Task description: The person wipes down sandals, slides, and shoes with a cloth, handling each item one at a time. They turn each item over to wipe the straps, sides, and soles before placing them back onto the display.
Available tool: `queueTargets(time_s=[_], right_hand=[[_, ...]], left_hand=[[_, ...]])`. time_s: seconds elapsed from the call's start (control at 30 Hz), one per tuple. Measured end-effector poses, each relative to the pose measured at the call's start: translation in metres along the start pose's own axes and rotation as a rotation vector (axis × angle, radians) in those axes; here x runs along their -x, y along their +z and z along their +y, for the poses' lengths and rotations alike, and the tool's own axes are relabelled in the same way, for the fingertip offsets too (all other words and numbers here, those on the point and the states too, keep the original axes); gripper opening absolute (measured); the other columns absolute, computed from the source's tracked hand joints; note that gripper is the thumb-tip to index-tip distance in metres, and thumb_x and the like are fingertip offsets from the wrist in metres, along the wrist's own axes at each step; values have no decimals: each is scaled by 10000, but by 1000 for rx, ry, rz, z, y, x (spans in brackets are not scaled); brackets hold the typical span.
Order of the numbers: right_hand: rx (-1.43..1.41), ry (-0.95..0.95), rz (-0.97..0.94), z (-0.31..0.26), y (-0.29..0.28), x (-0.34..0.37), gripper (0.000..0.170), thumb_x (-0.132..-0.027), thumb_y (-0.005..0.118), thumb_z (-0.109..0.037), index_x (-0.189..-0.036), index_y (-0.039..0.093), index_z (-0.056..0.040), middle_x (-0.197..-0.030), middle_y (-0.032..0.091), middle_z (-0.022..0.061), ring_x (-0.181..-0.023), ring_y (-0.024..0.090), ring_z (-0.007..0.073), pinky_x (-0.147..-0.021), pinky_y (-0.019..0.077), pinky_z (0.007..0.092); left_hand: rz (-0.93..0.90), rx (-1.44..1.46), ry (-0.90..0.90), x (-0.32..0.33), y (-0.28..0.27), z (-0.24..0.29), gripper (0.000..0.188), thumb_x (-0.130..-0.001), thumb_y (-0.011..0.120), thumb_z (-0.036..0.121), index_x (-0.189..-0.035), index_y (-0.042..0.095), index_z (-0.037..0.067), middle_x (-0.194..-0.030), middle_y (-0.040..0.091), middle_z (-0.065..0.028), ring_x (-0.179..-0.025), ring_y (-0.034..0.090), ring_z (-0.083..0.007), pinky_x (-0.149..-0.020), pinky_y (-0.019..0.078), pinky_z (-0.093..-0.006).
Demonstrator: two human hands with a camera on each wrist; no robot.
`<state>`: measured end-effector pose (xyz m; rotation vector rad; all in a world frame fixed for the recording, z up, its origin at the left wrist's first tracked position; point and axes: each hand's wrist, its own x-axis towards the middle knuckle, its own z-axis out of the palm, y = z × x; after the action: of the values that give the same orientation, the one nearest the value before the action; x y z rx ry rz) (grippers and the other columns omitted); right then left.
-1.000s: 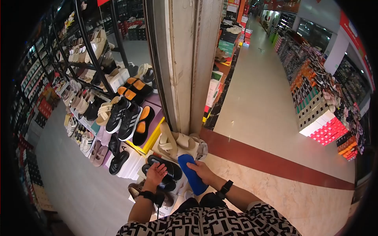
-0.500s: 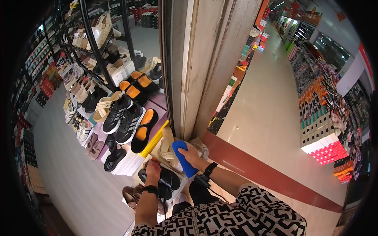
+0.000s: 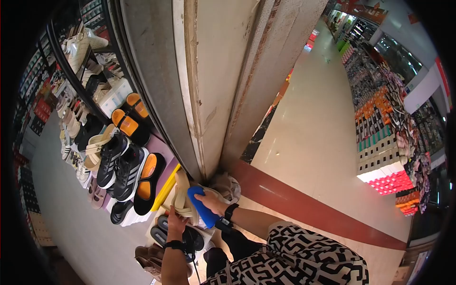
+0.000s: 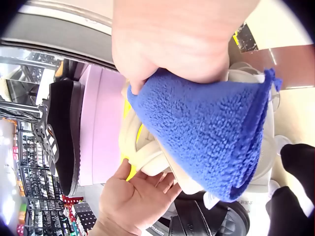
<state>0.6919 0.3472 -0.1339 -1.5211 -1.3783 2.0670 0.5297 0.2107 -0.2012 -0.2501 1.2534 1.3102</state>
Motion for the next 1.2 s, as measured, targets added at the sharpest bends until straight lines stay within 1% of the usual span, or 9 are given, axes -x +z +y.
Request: queueTargets(time_s=[0.1, 0.27, 0.33, 0.47, 0.67, 0.77, 0.8, 0.97, 1.2], right_hand=[[-68, 78, -28, -12, 8, 10, 522, -884, 621, -345, -1209, 519, 50, -1083, 614, 134, -907, 599, 215, -781, 493, 366], [-86, 53, -72, -11, 7, 29, 571, -890, 611, -360, -1241, 470, 68, -1119, 588, 145, -922, 596, 227, -780, 505, 379], [-181, 98, -196, -10, -1, 47, 504, -906, 590, -353, -1235, 497, 17, -1051, 608, 106, -873, 601, 186, -747, 508, 329], [-212, 86, -318, 2, -14, 81, 418, -914, 593, -298, -1233, 521, -38, -982, 620, 47, -826, 597, 130, -727, 502, 273], [-223, -14, -411, -4, -19, 135, 442, -885, 643, -224, -1260, 492, -44, -1090, 602, 48, -886, 601, 119, -790, 503, 266], [-347, -32, -486, -20, -8, 161, 421, -900, 624, -200, -1264, 486, -42, -1101, 603, 47, -917, 607, 122, -817, 506, 267], [-356, -61, -539, -17, -2, 162, 401, -912, 605, -178, -1269, 483, -45, -1109, 603, 45, -940, 612, 129, -842, 513, 279], [-532, -67, -604, -11, 31, 181, 440, -893, 631, -197, -1274, 478, -39, -1168, 599, 65, -1022, 604, 139, -878, 509, 291], [-198, -88, -633, -32, 57, 205, 483, -883, 644, -224, -1287, 478, -18, -1169, 603, 64, -990, 599, 125, -868, 492, 267]], left_hand=[[45, 27, -5, 16, 22, 5, 647, -915, 371, 596, -1370, 384, 136, -1380, 421, -81, -1262, 390, -293, -1056, 231, -536], [-49, 21, 88, 34, 31, 0, 582, -916, 459, 526, -1328, 449, 116, -1283, 524, -50, -1160, 505, -223, -986, 392, -383], [-163, 9, 334, 64, 33, 0, 534, -914, 492, 505, -1271, 509, 109, -1237, 559, -45, -1105, 545, -200, -928, 445, -336], [-89, 100, 162, 138, 42, 4, 405, -950, 483, 417, -1125, 550, 58, -1144, 577, -101, -1057, 544, -229, -941, 405, -381], [-101, 427, 230, 153, -10, -33, 304, -923, 556, 388, -1034, 553, 104, -920, 620, -32, -934, 564, -190, -884, 417, -363], [-107, 471, 204, 189, 6, -7, 407, -949, 475, 409, -1198, 546, 95, -1187, 590, -103, -1141, 537, -270, -1014, 396, -443], [-387, 460, 225, 206, 20, -1, 496, -945, 457, 445, -1283, 497, 84, -1244, 574, -116, -1154, 541, -289, -1014, 414, -462], [-493, 454, 169, 245, 13, 25, 559, -919, 486, 445, -1315, 470, 50, -1269, 564, -131, -1133, 557, -310, -990, 434, -452], [-610, 507, 296, 262, -24, 30, 586, -917, 480, 498, -1302, 483, 57, -1267, 564, -138, -1120, 563, -306, -983, 440, -441]])
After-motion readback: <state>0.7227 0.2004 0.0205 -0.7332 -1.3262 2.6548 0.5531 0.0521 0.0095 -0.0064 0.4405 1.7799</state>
